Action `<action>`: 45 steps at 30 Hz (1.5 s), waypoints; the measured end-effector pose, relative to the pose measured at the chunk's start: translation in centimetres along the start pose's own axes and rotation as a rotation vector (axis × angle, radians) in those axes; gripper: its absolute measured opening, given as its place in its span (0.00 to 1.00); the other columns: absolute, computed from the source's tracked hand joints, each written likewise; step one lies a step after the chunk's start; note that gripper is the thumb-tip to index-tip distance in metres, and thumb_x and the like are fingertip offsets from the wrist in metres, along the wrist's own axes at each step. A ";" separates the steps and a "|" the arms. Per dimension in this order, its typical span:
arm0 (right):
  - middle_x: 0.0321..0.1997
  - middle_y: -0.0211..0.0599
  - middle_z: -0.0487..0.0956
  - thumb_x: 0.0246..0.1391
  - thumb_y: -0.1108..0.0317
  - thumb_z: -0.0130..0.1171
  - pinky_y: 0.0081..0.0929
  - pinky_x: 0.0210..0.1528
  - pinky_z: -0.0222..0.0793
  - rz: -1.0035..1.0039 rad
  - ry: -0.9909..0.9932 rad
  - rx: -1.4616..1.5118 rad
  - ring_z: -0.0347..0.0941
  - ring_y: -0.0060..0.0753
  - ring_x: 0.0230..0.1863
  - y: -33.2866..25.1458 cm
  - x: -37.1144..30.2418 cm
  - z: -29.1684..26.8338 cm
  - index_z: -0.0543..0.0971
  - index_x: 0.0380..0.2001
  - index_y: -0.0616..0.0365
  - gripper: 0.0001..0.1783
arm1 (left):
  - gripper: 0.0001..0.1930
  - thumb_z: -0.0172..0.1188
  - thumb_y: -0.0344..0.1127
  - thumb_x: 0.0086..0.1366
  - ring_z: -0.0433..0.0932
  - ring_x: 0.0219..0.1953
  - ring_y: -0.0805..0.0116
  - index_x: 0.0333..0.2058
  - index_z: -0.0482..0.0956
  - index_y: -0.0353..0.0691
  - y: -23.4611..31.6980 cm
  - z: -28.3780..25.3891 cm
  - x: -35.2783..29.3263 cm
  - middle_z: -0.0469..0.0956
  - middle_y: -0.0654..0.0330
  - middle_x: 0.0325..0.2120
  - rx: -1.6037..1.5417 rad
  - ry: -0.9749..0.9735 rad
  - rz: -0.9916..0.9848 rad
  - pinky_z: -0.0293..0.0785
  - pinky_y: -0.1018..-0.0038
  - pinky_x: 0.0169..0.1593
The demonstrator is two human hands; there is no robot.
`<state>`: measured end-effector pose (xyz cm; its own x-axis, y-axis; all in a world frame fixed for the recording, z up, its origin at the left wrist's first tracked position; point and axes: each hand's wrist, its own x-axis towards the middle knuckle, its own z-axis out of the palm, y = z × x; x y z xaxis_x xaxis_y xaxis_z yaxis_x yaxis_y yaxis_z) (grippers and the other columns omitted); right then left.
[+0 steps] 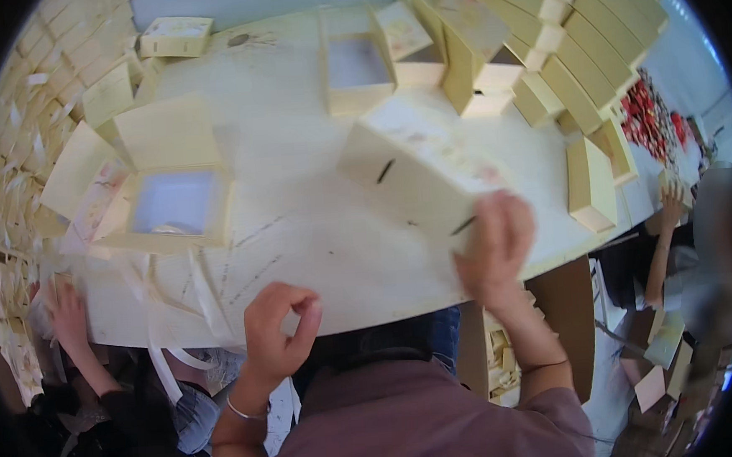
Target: The person repeatedly picks up small beige boxes from a table, opens them, places a white ribbon inside each box, and then closes the boxes. The process is repeated continuously with multiple boxes.
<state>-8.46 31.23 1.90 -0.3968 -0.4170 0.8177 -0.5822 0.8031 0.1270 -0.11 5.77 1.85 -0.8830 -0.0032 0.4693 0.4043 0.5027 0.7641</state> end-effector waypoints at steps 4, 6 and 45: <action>0.50 0.52 0.63 0.35 0.55 0.67 0.49 0.53 0.53 0.076 -0.246 0.493 0.60 0.51 0.52 -4.6 -4.3 -0.4 0.65 0.49 0.58 0.37 | 0.11 0.58 0.28 0.49 0.67 0.19 0.70 0.33 0.72 0.35 0.5 2.1 2.1 0.68 0.58 0.20 0.061 -0.058 -0.068 0.64 0.77 0.25; 0.52 0.55 0.62 0.38 0.56 0.65 0.47 0.55 0.51 0.059 -0.067 0.586 0.58 0.52 0.54 -4.3 -4.9 -0.9 0.62 0.51 0.59 0.37 | 0.15 0.59 0.30 0.49 0.66 0.19 0.71 0.37 0.70 0.35 0.3 2.2 2.9 0.66 0.59 0.21 0.120 -0.036 -0.064 0.65 0.78 0.25; 0.19 0.46 0.74 0.56 0.62 0.37 0.25 0.14 0.64 1.395 0.128 1.533 0.67 0.37 0.11 3.0 -3.8 -0.6 0.69 0.33 0.71 0.19 | 0.22 0.52 0.34 0.54 0.74 0.40 0.67 0.47 0.64 0.29 -2.2 2.1 8.8 0.73 0.54 0.38 -0.830 -0.305 -0.920 0.70 0.73 0.44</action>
<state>-8.28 35.51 -0.48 -0.9943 0.1007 -0.0341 -0.0172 -0.4687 -0.8832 -9.25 6.39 3.35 -0.8898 0.1918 -0.4142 -0.4535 -0.2689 0.8497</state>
